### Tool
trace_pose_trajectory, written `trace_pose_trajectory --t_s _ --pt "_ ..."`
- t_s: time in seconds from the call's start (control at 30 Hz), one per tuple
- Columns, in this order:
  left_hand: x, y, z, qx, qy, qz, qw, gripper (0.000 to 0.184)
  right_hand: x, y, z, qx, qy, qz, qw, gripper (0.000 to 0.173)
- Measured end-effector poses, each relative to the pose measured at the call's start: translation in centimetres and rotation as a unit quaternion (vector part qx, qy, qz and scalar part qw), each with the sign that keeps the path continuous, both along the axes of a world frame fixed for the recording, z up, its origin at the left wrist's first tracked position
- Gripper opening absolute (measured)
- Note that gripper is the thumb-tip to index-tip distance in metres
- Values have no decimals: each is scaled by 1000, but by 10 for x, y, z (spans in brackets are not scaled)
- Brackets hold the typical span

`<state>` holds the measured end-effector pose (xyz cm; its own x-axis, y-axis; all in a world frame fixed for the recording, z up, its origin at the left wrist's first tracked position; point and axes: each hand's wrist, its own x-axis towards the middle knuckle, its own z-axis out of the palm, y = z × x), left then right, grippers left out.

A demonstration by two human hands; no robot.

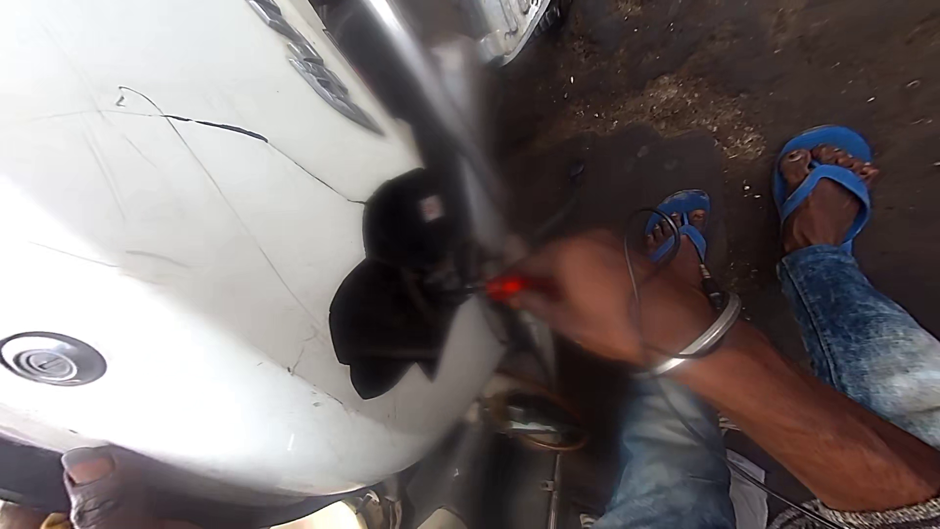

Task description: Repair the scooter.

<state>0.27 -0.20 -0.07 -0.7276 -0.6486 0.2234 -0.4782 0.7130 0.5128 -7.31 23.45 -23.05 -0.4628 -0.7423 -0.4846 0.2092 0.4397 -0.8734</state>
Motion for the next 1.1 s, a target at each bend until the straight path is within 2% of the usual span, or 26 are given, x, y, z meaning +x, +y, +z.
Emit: trace_pose_trajectory --t_s 0.63,0.87,1.1 --pt "-3 3 -2 -3 -5 0 1000 37 -2 0 -1 8 7 10 1000 22" --pt "-3 3 -2 3 2 -1 1000 36 8 1 -1 -47 104 -44 992 17" --pt "-4 4 -2 3 -5 -10 1000 34 8 2 -2 -55 104 -41 992 20"
